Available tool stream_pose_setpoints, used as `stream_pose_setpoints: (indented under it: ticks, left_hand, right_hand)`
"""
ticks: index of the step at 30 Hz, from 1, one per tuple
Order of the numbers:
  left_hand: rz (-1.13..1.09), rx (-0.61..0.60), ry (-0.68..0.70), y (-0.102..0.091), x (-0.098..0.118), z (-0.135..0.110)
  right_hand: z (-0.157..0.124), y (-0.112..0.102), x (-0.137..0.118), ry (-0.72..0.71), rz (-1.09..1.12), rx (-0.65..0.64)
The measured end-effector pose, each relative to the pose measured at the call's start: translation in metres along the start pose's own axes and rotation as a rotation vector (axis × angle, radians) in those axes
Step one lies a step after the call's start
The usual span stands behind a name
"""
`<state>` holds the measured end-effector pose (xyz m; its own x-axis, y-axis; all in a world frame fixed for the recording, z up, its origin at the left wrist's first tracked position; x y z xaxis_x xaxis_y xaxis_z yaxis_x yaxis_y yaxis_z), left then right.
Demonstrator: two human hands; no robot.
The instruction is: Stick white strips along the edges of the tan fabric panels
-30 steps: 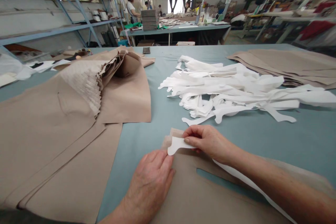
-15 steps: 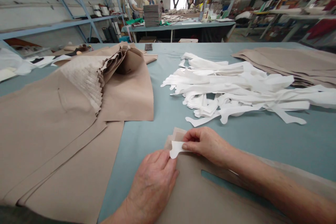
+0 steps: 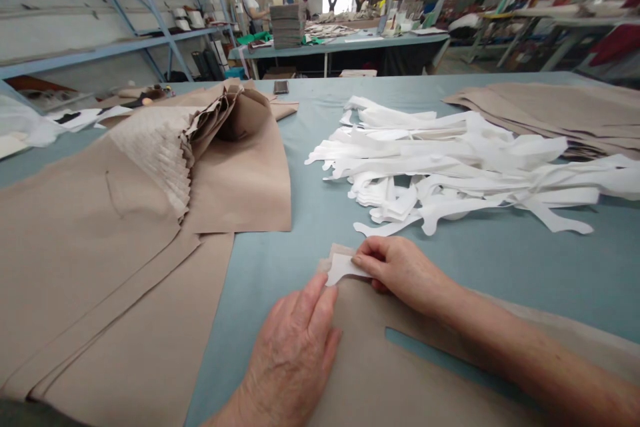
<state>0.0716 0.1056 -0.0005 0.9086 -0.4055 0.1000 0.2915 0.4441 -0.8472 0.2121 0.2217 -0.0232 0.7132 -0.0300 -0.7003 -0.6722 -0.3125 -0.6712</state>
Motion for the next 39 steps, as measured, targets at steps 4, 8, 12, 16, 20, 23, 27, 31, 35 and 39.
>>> stream_pose_setpoints:
  ticks: [4, 8, 12, 16, 20, 23, 27, 31, 35, 39]
  left_hand:
    - [0.032, -0.050, 0.067, 0.004, 0.004, 0.001]
    - [0.026, -0.093, 0.099, 0.007, 0.005, 0.001]
    - [0.033, -0.099, 0.102, 0.008, 0.005, 0.002]
    - [0.034, -0.116, 0.093, 0.008, 0.005, 0.003]
    - [0.040, -0.117, 0.090, 0.007, 0.006, 0.005]
    - [0.044, -0.118, 0.090, 0.008, 0.006, 0.004]
    - [0.043, -0.126, 0.093, 0.010, 0.005, 0.002]
    - [0.038, -0.121, 0.094, 0.011, 0.004, 0.001]
    - [0.035, -0.112, 0.088, 0.009, 0.005, 0.004]
    - [0.032, -0.101, 0.086, 0.008, 0.006, 0.006]
  right_hand:
    - [0.001, 0.001, 0.004, -0.017, 0.036, 0.042]
    - [0.002, 0.004, 0.007, -0.037, 0.064, 0.079]
    - [0.001, 0.004, 0.006, -0.062, 0.031, 0.098]
    - [-0.002, -0.001, -0.002, -0.086, -0.037, 0.111]
    - [-0.006, -0.004, -0.009, -0.104, -0.158, 0.143]
    - [-0.009, -0.004, -0.013, -0.137, -0.280, 0.189]
    - [-0.009, -0.001, -0.015, -0.147, -0.390, 0.193]
    - [-0.007, 0.000, -0.016, -0.131, -0.434, 0.189]
    - [-0.006, -0.001, -0.017, -0.127, -0.450, 0.191]
    - [-0.005, -0.001, -0.016, -0.120, -0.448, 0.186]
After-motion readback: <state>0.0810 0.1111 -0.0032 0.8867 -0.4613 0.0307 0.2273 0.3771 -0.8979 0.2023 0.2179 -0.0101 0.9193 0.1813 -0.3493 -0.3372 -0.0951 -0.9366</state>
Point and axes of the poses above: each hand's wrist, its own z-axis towards the middle knuckle, its own y-axis out of the palm, x = y × z, the point moved 7 cm from there along z, towards the middle knuckle, and after that the axes turned 10 degrees about x, right-handed, at the moved point
